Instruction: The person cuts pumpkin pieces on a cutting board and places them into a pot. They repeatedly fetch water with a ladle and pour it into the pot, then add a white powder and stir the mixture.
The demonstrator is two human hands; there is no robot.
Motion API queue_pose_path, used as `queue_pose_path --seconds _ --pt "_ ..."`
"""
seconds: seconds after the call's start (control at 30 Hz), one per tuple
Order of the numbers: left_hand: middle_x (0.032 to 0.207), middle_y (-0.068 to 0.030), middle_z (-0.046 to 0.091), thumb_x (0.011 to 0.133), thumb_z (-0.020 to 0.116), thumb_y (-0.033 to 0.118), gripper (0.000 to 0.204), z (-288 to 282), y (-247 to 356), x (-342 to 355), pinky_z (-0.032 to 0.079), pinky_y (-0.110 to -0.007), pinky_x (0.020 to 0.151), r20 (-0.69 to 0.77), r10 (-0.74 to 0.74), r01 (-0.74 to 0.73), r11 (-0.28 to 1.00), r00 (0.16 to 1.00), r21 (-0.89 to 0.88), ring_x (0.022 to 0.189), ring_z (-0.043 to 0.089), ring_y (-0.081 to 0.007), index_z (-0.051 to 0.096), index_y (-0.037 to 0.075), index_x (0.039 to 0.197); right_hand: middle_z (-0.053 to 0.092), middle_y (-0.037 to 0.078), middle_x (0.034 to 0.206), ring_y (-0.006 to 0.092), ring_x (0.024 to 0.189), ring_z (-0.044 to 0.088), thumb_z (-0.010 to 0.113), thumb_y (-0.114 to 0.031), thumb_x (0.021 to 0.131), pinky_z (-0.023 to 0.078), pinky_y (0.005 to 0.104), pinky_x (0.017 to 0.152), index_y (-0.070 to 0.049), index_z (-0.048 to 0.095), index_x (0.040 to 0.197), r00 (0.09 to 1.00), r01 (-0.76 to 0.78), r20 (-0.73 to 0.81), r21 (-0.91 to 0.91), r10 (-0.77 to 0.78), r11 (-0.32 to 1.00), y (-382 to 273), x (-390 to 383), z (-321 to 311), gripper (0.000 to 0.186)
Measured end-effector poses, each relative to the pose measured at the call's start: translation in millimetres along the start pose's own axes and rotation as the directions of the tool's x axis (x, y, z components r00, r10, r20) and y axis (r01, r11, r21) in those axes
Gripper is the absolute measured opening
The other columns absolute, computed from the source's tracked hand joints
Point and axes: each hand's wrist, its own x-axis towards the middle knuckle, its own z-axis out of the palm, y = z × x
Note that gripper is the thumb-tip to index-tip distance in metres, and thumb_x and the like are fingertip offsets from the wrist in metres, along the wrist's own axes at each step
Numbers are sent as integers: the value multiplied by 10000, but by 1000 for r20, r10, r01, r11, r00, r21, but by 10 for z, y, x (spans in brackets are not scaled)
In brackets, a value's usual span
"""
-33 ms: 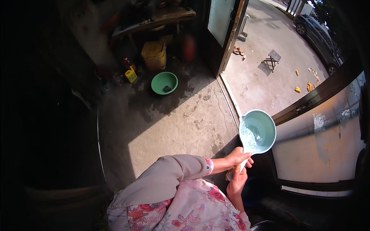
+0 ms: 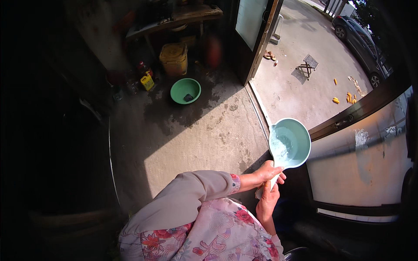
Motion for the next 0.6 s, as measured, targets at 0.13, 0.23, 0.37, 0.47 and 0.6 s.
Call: queue_pose_path --seconds 0.13,0.23,0.37,0.47,0.6 --pt "883 -166 583 856 465 211 355 -730 707 -138 498 -311 643 29 106 -107 994 994 12 736 599 -206 414 -31 1111 509 26 651 98 469 462 537 -270 842 362 210 406 -23 497 890 991 28 126 60 -36 998 24 464 775 255" --pt "1005 -137 549 854 493 241 402 -1463 1039 -128 484 -295 690 57 220 -227 958 974 173 839 581 -194 389 -34 1127 510 37 641 100 452 460 549 -289 832 366 211 398 -24 491 864 962 -53 269 29 43 998 -96 803 1324 273" --pt "1144 -143 471 846 518 285 562 -2434 1647 -509 474 -270 709 -225 199 -165 973 954 162 986 547 -232 277 -53 1223 516 40 614 102 468 467 571 -269 818 368 212 425 -24 485 821 928 -115 358 6 105 993 -116 1463 1725 260" --pt "1251 -148 386 863 495 265 536 -3390 1950 -1067 469 -283 722 -634 237 -153 971 737 185 1030 520 -254 258 -14 1255 516 54 623 117 460 468 577 -308 808 381 230 415 -54 458 778 876 -139 452 -93 166 986 -100 1981 2039 282" --pt "1275 -118 364 852 507 274 518 -4506 1930 -1907 451 -343 739 -938 274 -301 931 211 205 1072 489 -272 278 47 1257 519 39 621 99 481 465 588 -295 801 380 220 439 -44 478 803 812 -166 540 -154 223 974 -52 2721 2368 274"
